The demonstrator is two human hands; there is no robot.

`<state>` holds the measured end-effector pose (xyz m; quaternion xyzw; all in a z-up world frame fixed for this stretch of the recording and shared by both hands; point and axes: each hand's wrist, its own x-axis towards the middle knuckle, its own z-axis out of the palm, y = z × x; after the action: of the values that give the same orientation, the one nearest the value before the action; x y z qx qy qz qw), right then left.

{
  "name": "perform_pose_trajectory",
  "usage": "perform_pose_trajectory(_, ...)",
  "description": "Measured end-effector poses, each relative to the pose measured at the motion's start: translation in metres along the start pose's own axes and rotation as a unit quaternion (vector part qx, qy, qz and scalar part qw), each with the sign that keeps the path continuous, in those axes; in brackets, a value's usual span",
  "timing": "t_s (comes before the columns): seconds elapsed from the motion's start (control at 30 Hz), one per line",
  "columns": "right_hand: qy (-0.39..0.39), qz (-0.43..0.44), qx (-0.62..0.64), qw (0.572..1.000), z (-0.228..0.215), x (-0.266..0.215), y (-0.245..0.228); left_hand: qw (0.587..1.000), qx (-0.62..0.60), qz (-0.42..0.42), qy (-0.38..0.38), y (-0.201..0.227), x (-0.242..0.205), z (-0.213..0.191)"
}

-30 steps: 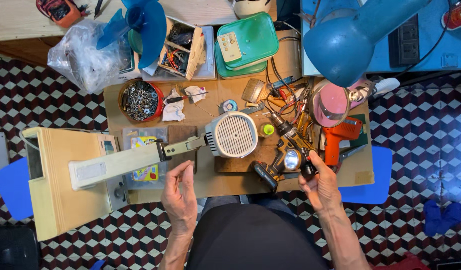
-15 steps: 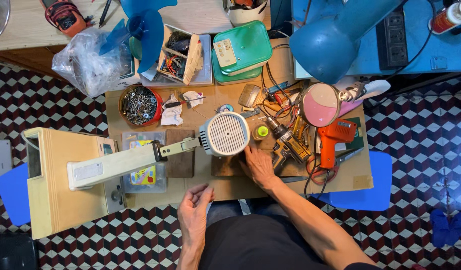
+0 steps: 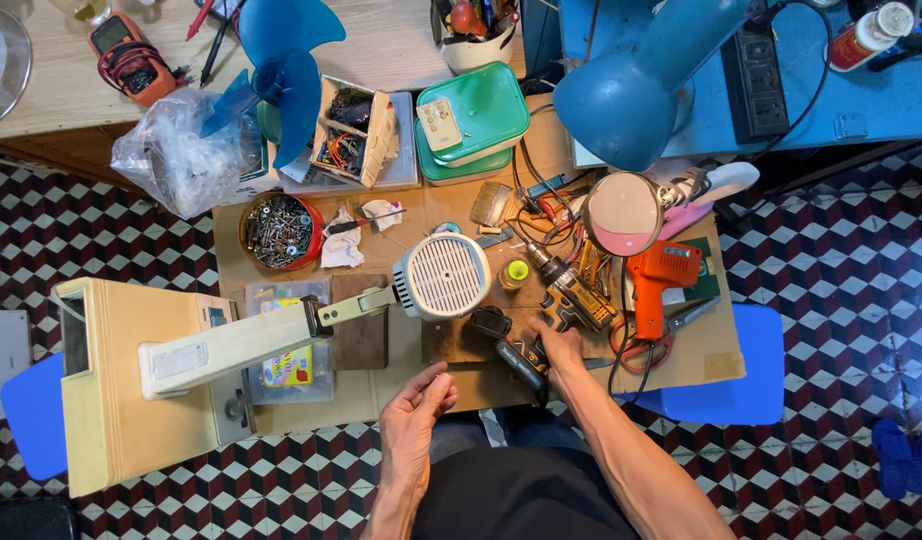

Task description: The person assembles a standing fan by attaching the motor housing to the stand, securing it with a power drill, and then attaching the fan blades and protective cage. The person uses a power drill to tighten screws and manually aligns the components.

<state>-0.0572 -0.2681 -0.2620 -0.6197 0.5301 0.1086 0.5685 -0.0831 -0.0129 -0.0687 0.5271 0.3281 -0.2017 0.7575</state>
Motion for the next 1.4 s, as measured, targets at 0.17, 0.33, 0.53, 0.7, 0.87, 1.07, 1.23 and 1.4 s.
perform_pose_trajectory(0.17,0.021,-0.052,0.231,0.971,0.014,-0.002,0.011,1.0,-0.012,-0.014,-0.025,0.0,-0.014,0.011)
perform_pose_trajectory(0.33,-0.019,-0.041,0.233,0.971,-0.04,-0.059,0.007,0.998,0.009,-0.038,-0.048,-0.011,-0.022,0.026)
perform_pose_trajectory(0.53,0.014,-0.143,0.095,0.985,-0.146,-0.164,-0.017,0.984,-0.041,-0.068,-0.158,-0.007,-0.018,0.071)
perform_pose_trajectory(0.7,-0.098,-0.174,0.191,0.961,-0.208,-0.232,-0.057,0.938,-0.257,-0.119,-0.199,0.013,-0.009,0.108)
perform_pose_trajectory(0.87,-0.128,-0.209,0.251,0.937,-0.194,-0.269,-0.089,0.906,-0.36,-0.148,-0.169,0.037,-0.012,0.117)
perform_pose_trajectory(1.07,-0.122,-0.237,0.188,0.945,-0.19,-0.28,-0.102,0.902,-0.376,-0.128,-0.17,0.053,-0.006,0.108)
perform_pose_trajectory(1.23,-0.11,-0.188,0.151,0.964,-0.181,-0.278,-0.119,0.918,-0.348,-0.069,-0.177,0.072,0.002,0.095)
perform_pose_trajectory(1.4,-0.131,-0.179,0.142,0.965,-0.169,-0.278,-0.126,0.916,-0.344,-0.044,-0.2,0.084,0.009,0.089)
